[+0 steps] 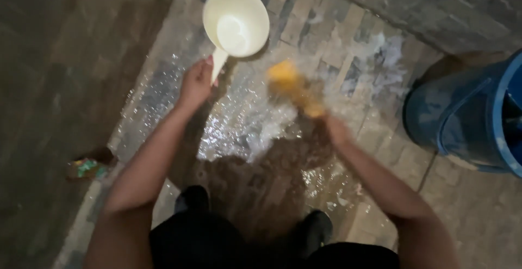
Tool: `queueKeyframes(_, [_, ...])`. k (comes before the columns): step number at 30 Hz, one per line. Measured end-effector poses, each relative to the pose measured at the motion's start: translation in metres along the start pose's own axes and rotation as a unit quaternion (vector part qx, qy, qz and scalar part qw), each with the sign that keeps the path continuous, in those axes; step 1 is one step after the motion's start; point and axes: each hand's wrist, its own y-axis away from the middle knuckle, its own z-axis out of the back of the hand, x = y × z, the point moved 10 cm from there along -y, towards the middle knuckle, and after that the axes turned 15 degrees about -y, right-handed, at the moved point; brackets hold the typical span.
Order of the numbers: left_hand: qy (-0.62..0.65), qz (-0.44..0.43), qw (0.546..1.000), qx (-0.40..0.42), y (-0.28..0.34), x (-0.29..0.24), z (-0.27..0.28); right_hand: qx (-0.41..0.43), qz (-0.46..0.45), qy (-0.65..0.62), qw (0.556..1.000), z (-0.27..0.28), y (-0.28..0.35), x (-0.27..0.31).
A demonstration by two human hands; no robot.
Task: The person scrubs a section of tiled floor using a yellow brush and water from a plastic bottle, then rinses the area with water from a white scoop and a blue bucket.
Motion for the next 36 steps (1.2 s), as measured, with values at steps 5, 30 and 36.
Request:
queueKeyframes(5, [0.04,0.03,0.999,-0.007,0.005,-0.007,0.009,0.0,-0.027,-0.089,0.996,-0.002,-0.015,0.028])
queueKeyframes(30, [0.056,0.026,0.995,-0.074,0.0,0.005,0.049,0.159,0.24,0.12,0.95,-0.175,-0.013,0.077])
queueKeyframes(36, [0.063,0.019,0.995,-0.081,0.001,0.012,0.046,-0.025,0.04,0.004,0.999,-0.008,-0.108,0.07])
